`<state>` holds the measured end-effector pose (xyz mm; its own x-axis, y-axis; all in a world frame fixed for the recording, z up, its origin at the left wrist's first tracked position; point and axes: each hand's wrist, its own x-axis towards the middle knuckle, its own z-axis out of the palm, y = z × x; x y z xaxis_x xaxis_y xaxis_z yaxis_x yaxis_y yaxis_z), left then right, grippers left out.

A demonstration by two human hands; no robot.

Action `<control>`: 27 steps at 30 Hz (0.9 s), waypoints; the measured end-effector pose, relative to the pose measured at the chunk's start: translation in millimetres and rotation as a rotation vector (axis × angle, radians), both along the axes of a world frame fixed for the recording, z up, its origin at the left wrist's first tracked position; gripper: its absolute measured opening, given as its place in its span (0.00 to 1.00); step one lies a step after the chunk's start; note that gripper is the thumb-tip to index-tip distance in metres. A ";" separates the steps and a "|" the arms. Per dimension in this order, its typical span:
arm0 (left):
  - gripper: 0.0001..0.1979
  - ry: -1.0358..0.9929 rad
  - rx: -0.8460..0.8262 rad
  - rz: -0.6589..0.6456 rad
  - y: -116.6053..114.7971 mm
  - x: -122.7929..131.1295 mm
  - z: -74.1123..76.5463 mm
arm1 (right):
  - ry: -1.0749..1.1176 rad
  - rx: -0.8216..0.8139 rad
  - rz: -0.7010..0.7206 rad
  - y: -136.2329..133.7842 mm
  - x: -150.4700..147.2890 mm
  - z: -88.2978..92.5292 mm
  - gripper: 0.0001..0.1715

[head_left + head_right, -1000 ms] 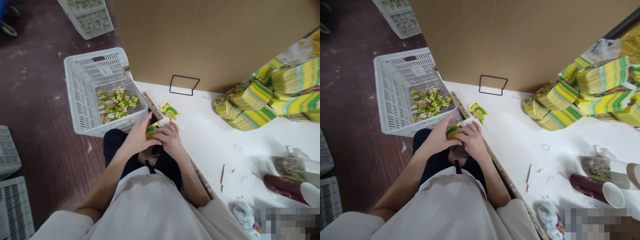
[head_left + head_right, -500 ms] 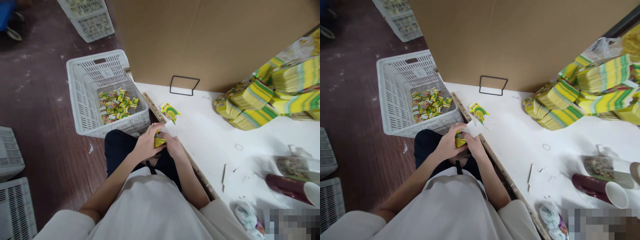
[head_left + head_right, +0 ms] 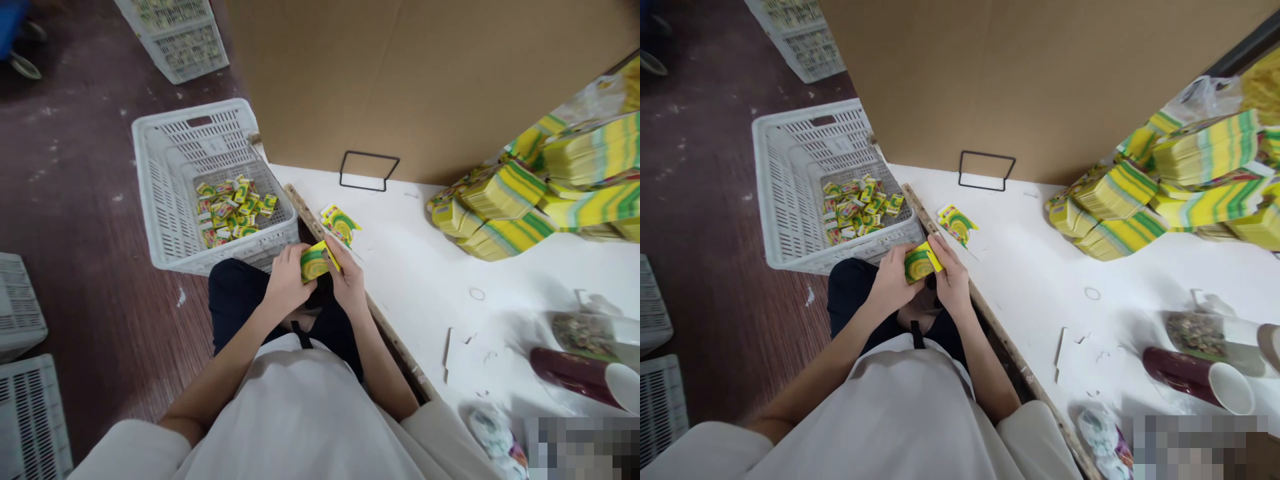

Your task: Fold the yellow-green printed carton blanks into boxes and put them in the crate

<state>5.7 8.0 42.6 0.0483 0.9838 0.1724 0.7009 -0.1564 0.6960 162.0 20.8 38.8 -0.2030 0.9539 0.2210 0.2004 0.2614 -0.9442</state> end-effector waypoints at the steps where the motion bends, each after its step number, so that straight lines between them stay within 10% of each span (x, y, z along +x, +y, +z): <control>1: 0.29 0.005 -0.035 -0.011 0.9 -3.1 1.5 | -0.030 0.005 0.029 1.2 1.5 0.0 0.27; 9: 0.27 -0.009 -0.151 -0.156 8.3 -29.5 11.2 | -0.166 -0.043 0.382 19.9 24.7 8.6 0.16; 17: 0.29 -0.150 -0.160 -0.088 7.0 -21.3 0.9 | -0.006 -0.074 0.250 11.5 12.7 -3.3 0.25; 19: 0.33 -0.276 -0.082 0.108 10.7 -27.4 -5.8 | 0.070 -0.125 0.166 18.5 15.6 -9.3 0.34; 23: 0.52 -0.339 0.232 0.510 21.0 -44.5 -10.7 | -0.323 -0.195 -0.296 51.0 27.4 -18.0 0.19; 27: 0.53 -0.312 0.218 0.373 17.9 -41.6 -12.8 | -0.744 -0.288 -0.490 77.7 27.9 -25.5 0.18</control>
